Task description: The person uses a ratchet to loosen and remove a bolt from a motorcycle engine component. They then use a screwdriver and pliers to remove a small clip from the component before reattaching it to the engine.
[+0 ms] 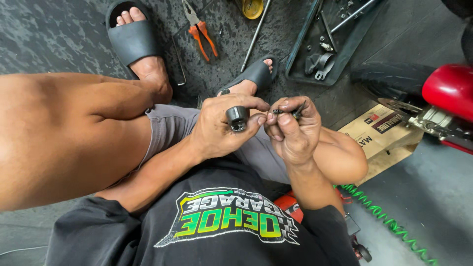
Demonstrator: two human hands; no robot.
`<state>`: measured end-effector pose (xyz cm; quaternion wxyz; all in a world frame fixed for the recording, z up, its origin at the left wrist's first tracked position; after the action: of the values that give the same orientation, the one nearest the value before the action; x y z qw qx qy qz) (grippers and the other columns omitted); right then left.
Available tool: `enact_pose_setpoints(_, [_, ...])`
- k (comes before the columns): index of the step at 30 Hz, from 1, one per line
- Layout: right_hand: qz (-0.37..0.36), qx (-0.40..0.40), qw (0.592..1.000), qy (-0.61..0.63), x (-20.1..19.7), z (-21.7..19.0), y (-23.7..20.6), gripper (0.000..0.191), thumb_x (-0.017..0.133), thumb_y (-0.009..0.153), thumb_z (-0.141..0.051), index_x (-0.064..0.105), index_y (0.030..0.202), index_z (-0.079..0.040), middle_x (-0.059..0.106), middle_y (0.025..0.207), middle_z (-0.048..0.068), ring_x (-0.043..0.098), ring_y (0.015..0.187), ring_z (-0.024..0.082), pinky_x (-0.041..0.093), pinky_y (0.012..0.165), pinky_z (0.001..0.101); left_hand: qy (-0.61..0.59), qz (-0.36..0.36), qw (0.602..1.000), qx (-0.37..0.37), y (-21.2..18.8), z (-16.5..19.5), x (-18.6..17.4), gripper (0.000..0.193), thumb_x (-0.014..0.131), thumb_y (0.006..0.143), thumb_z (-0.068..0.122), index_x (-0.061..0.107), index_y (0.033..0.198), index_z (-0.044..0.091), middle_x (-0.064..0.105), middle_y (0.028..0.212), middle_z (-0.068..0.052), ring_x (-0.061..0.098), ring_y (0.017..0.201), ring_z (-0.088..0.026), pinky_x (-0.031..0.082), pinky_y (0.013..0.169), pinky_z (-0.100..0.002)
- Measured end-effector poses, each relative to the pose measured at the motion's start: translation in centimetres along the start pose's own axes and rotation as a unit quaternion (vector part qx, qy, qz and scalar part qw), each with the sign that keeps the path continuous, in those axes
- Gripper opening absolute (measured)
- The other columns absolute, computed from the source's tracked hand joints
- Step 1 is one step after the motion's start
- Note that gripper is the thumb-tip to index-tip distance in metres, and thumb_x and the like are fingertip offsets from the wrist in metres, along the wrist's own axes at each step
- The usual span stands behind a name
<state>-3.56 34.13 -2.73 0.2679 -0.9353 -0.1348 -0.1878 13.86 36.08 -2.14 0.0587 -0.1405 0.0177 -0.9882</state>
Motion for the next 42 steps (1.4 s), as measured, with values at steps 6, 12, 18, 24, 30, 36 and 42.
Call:
enact_pose_setpoints(6, [0.004,-0.048,0.997,-0.055,0.0,0.3,-0.4,0.014,0.071,0.102,-0.004,0.064,0.115,-0.005,0.065,0.093,0.012,0.049,0.064,0.008,0.04,0.056,0.0202,-0.031,0.001,0.999,-0.032,-0.2,-0.7,0.0,0.018,0.078,0.093,0.004,0.071,0.109,0.003,0.068,0.082,-0.004,0.067,0.076,-0.013,0.053,0.071,-0.03])
enact_pose_setpoints(12, [0.005,-0.062,0.994,-0.087,-0.1,0.4,-0.6,0.014,0.071,0.102,-0.002,0.064,0.113,-0.004,0.066,0.097,0.011,0.049,0.064,0.007,0.04,0.057,0.0207,-0.038,0.001,0.999,-0.036,-0.2,-0.7,-0.1,0.015,0.08,0.091,0.003,0.071,0.104,0.002,0.06,0.075,-0.003,0.059,0.068,-0.011,0.045,0.063,-0.029])
enact_pose_setpoints(18, [0.034,-0.087,0.984,-0.149,-0.3,0.6,-0.8,0.014,0.071,0.101,-0.003,0.062,0.112,-0.002,0.066,0.101,0.011,0.051,0.065,0.007,0.04,0.056,0.0198,-0.061,-0.001,0.998,-0.027,0.1,-0.4,-0.2,0.012,0.076,0.093,0.0,0.068,0.101,0.001,0.061,0.081,-0.005,0.059,0.076,-0.013,0.047,0.068,-0.03])
enact_pose_setpoints(24, [0.079,-0.06,0.981,-0.165,-1.3,1.2,-0.5,0.014,0.069,0.104,-0.006,0.061,0.114,0.0,0.069,0.097,0.015,0.051,0.064,0.007,0.042,0.059,0.0213,-0.018,0.067,0.995,-0.074,-0.7,-3.2,-1.2,0.013,0.069,0.099,0.004,0.062,0.11,0.001,0.069,0.096,-0.008,0.067,0.087,-0.017,0.055,0.081,-0.032])
enact_pose_setpoints(30, [0.084,-0.05,0.99,-0.101,-1.6,1.6,-0.1,0.015,0.07,0.103,-0.005,0.061,0.113,0.0,0.07,0.097,0.017,0.049,0.061,0.007,0.041,0.057,0.022,0.159,0.309,0.917,-0.197,-0.6,-13.7,-5.2,0.023,0.064,0.099,0.019,0.057,0.114,0.002,0.07,0.096,-0.018,0.071,0.088,-0.034,0.056,0.084,-0.043])
enact_pose_setpoints(36, [0.08,-0.107,0.981,-0.144,-1.7,0.6,-0.8,0.014,0.069,0.103,-0.004,0.06,0.113,0.0,0.07,0.096,0.018,0.048,0.061,0.007,0.04,0.054,0.0207,0.274,0.39,0.814,-0.331,-0.9,-22.2,-8.0,0.048,0.064,0.093,0.028,0.049,0.124,-0.004,0.071,0.103,-0.03,0.068,0.1,-0.048,0.05,0.091,-0.053])
enact_pose_setpoints(42, [0.084,-0.117,0.984,-0.105,-3.0,-0.1,-1.9,0.014,0.07,0.103,-0.004,0.061,0.113,0.0,0.07,0.097,0.018,0.048,0.06,0.006,0.041,0.056,0.0217,0.369,0.419,0.746,-0.363,-2.2,-22.9,-9.0,0.059,0.07,0.085,0.031,0.047,0.125,-0.007,0.07,0.104,-0.03,0.067,0.098,-0.049,0.051,0.088,-0.053])
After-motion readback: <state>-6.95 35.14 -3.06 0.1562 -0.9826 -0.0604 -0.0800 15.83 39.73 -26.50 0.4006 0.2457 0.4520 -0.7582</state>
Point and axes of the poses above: each hand's wrist, its own y-axis towards the middle knuckle, its own x-axis out of the palm, z = x × y, the point moved 10 cm from there along y, towards the middle knuckle
